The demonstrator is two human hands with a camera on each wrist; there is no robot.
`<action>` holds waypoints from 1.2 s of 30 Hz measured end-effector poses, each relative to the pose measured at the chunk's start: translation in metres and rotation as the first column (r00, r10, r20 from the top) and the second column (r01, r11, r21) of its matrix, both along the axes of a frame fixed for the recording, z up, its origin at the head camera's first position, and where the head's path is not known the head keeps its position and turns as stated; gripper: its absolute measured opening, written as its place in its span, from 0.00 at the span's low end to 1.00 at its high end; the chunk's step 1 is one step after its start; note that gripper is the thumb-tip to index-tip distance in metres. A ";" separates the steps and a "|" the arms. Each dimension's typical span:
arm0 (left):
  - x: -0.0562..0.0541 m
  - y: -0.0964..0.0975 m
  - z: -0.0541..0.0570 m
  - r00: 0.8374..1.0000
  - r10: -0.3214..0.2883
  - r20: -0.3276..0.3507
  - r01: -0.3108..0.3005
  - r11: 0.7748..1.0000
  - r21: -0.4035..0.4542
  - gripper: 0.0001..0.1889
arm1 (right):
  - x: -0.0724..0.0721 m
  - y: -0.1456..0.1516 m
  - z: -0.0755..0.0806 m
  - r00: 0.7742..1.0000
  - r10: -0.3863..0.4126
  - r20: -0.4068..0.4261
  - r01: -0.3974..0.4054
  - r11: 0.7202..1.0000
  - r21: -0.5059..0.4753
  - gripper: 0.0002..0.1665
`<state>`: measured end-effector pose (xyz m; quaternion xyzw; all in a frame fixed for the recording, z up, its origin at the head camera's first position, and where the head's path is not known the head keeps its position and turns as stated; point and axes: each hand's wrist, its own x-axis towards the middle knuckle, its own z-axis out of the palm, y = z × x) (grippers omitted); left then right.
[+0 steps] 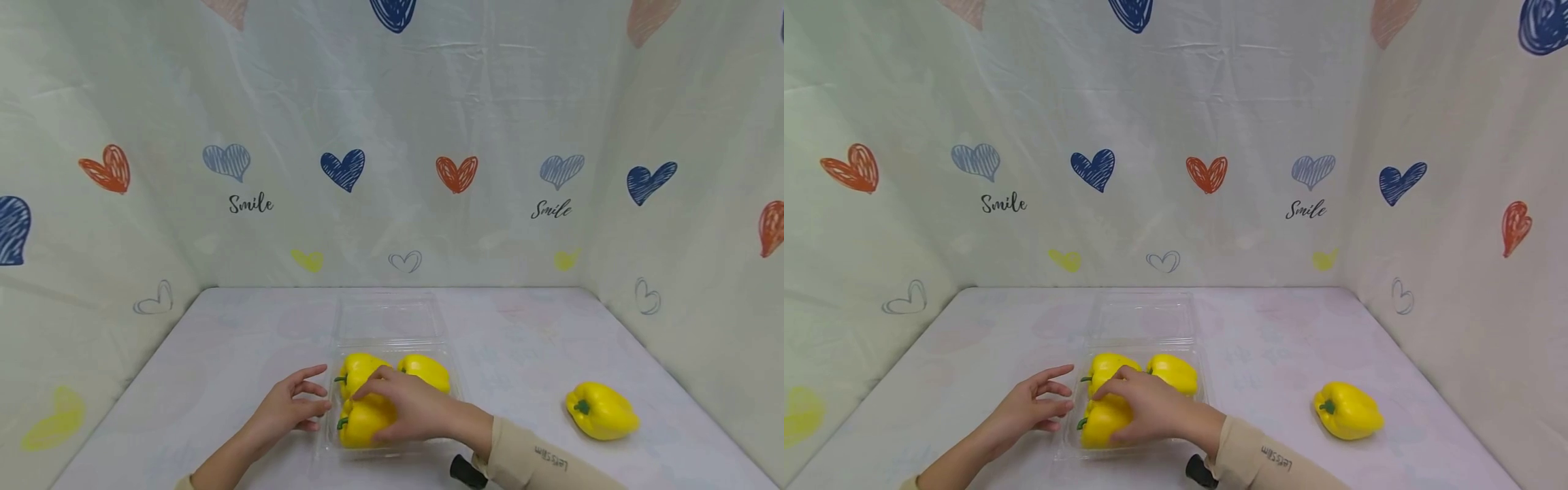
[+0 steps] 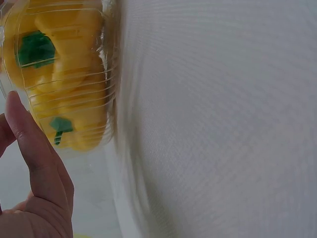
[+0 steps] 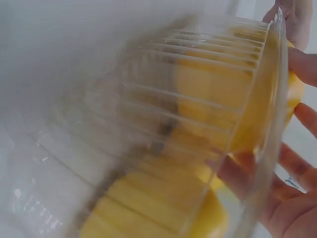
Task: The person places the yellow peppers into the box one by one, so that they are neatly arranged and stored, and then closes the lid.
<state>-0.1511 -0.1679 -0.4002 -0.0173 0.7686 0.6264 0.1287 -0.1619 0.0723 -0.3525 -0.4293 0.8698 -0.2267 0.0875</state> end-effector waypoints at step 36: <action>0.002 0.003 0.002 1.000 0.019 0.007 -0.019 1.000 -0.012 0.37 | -0.004 0.044 0.008 0.997 -0.022 -0.076 0.009 0.986 -0.165 0.18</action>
